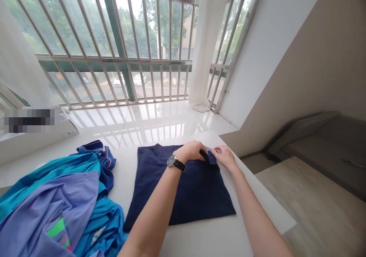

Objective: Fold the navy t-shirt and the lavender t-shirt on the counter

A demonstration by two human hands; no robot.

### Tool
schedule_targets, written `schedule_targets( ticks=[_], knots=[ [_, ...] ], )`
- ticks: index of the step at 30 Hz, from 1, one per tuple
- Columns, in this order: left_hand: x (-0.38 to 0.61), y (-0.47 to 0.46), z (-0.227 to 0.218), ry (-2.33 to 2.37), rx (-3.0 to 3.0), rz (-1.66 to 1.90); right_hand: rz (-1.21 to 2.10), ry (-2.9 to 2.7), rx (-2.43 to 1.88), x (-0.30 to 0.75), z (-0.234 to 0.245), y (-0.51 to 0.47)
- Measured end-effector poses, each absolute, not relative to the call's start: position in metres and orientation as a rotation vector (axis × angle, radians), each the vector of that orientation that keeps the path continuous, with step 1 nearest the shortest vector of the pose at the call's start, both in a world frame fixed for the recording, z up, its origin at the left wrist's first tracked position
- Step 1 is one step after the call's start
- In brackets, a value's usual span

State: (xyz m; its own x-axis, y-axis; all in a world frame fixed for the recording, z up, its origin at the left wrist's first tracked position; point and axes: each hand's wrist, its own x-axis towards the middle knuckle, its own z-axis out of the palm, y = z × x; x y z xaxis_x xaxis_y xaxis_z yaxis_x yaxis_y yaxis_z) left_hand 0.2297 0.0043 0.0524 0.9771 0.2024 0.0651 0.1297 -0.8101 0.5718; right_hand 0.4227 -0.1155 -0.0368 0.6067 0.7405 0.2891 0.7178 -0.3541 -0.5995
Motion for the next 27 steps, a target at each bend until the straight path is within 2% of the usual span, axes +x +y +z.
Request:
schedule_targets(
  ticks=[13,19,27],
  knots=[
    [0.229,0.014,0.030,0.323,2.404,0.206,0.005,-1.374,-2.190,0.432,-0.035,-0.117],
    [0.228,0.014,0.033,0.319,2.399,0.195,0.029,-1.300,-2.257,0.429,-0.035,-0.114],
    [0.225,0.016,0.035,0.246,2.307,0.188,0.141,-1.100,-2.071,0.416,-0.020,-0.113]
  ],
)
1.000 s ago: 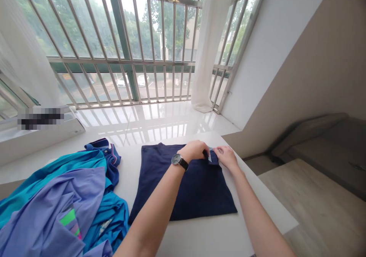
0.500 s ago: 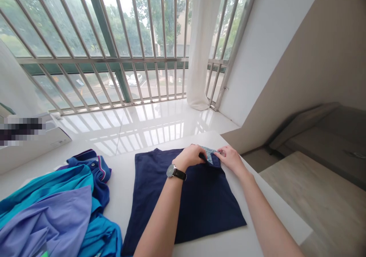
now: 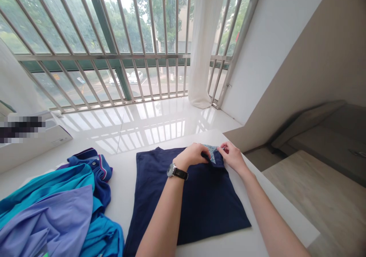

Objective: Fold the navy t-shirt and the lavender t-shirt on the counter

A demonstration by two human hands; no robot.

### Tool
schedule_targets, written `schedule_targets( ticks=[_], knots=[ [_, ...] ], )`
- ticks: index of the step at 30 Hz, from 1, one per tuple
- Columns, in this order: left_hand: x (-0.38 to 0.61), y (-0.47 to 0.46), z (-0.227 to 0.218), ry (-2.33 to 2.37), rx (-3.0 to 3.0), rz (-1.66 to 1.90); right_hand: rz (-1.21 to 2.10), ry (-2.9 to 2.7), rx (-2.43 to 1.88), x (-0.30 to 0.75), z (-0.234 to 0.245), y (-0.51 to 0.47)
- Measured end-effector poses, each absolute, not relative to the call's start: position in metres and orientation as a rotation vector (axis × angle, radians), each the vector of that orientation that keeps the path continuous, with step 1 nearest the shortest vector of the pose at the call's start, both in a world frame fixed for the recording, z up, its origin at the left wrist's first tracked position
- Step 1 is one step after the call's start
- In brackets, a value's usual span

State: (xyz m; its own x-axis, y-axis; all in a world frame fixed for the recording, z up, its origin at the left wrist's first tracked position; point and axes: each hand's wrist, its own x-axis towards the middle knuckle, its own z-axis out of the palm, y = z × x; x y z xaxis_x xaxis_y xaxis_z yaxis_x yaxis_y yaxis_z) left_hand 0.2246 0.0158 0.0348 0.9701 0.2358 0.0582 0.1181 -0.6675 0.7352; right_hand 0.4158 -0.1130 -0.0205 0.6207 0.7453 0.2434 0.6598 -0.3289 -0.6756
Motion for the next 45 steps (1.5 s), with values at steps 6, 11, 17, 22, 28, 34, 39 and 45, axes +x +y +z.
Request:
schedule_targets(
  ticks=[6,11,17,22,28,34,39,45],
  knots=[
    [0.220,0.018,0.039,0.251,2.256,0.224,0.500,-1.140,-1.818,0.416,-0.016,-0.118],
    [0.217,0.018,0.047,0.261,2.225,0.224,0.398,-1.082,-1.826,0.403,-0.022,-0.111],
    [0.218,0.019,0.047,0.302,2.231,0.307,0.250,-1.096,-1.890,0.380,-0.023,-0.099],
    [0.219,0.018,0.044,0.370,2.283,0.479,0.487,-1.149,-1.843,0.380,-0.012,-0.104],
    [0.231,0.011,0.046,0.432,2.402,0.637,0.793,-1.056,-1.678,0.389,-0.003,-0.110],
    [0.278,0.004,0.031,0.684,2.574,0.444,0.681,-1.014,-1.774,0.400,-0.017,-0.111],
    [0.299,0.002,0.007,0.863,2.582,0.286,0.355,-1.089,-1.989,0.406,-0.031,-0.111],
    [0.273,0.006,0.018,0.808,2.639,0.536,0.143,-1.179,-2.069,0.400,-0.036,-0.112]
  ],
)
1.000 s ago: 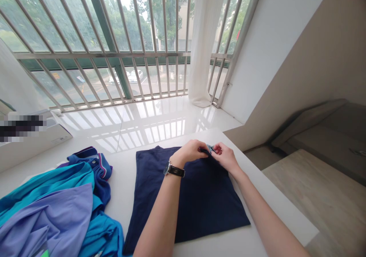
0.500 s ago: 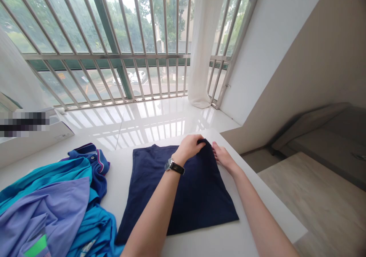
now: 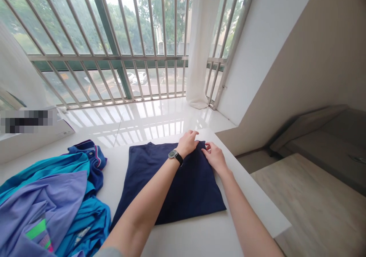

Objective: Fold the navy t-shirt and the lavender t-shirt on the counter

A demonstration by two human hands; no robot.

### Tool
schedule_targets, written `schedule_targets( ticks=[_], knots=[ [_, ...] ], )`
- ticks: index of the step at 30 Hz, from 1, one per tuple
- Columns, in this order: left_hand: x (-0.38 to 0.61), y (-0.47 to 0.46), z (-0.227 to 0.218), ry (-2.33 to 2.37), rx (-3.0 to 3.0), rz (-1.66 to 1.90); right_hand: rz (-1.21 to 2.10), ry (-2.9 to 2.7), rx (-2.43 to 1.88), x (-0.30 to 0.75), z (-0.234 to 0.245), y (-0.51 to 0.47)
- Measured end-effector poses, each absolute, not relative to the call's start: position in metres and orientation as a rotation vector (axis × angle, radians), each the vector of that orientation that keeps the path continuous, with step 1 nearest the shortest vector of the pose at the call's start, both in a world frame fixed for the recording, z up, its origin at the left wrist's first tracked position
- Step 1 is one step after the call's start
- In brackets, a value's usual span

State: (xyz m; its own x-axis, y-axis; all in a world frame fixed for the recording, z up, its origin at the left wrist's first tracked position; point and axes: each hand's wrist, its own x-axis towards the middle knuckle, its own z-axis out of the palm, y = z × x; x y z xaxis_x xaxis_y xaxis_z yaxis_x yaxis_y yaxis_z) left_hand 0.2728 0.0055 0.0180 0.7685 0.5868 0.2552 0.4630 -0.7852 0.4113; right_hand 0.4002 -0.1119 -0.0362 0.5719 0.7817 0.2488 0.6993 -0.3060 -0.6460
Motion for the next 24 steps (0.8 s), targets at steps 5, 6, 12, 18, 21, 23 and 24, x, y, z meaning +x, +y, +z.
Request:
schedule_targets(
  ticks=[5,6,12,18,21,23,24],
  knots=[
    [0.181,0.021,0.051,0.886,2.802,0.490,-0.161,-1.252,-2.049,0.396,-0.030,-0.112],
    [0.158,0.022,0.054,0.923,2.828,0.453,-0.190,-1.284,-2.032,0.395,-0.028,-0.111],
    [0.057,0.009,0.021,1.285,2.833,0.295,-0.154,-1.677,-2.116,0.368,-0.037,-0.102],
    [0.028,0.003,-0.023,1.497,2.700,0.247,-0.007,-1.927,-2.356,0.344,-0.047,-0.099],
    [0.025,0.004,-0.022,1.504,2.676,0.223,0.019,-1.911,-2.403,0.342,-0.042,-0.099],
    [0.026,0.005,-0.018,1.496,2.665,0.217,0.040,-1.904,-2.416,0.343,-0.036,-0.098],
    [0.027,0.006,-0.015,1.497,2.666,0.230,0.055,-1.910,-2.421,0.343,-0.033,-0.097]
  ],
)
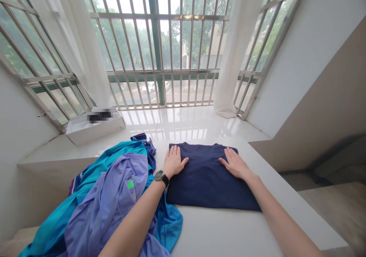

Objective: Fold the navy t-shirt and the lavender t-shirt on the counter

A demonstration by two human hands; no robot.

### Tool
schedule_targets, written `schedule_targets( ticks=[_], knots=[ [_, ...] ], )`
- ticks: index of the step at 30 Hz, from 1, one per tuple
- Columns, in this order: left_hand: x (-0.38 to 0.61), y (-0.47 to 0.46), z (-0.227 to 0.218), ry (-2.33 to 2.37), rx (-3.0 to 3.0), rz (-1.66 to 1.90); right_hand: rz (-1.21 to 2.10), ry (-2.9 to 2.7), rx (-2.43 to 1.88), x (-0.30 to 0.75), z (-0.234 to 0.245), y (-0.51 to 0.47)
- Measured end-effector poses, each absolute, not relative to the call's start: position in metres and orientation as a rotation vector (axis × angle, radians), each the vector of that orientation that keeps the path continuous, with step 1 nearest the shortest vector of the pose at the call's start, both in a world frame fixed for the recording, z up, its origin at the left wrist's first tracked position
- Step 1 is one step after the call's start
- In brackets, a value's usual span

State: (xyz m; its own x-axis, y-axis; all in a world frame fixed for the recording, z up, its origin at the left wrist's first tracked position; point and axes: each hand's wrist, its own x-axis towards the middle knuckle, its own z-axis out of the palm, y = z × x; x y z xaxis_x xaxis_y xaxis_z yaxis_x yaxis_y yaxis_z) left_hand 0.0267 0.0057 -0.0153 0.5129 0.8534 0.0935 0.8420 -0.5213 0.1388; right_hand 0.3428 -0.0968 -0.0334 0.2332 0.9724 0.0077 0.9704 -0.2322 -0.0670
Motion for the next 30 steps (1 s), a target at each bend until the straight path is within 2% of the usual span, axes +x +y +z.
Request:
schedule_targets(
  ticks=[5,8,18,23,27,30],
  knots=[
    [0.035,0.013,-0.012,1.451,2.732,0.410,-0.009,-1.945,-2.420,0.344,-0.027,-0.086],
    [0.036,0.018,-0.018,1.389,2.744,0.401,-0.096,-1.933,-2.385,0.345,-0.035,-0.081],
    [0.035,0.026,-0.033,1.451,2.666,0.400,-0.031,-1.894,-2.418,0.349,-0.046,-0.078],
    [0.032,0.033,-0.023,1.384,2.634,0.383,-0.010,-1.866,-2.439,0.350,-0.038,-0.076],
    [0.031,0.019,-0.006,1.487,2.607,0.446,-0.183,-1.875,-2.432,0.344,-0.034,-0.080],
    [0.033,-0.001,-0.002,1.400,2.685,0.485,-0.176,-1.890,-2.404,0.337,-0.035,-0.083]
  ],
)
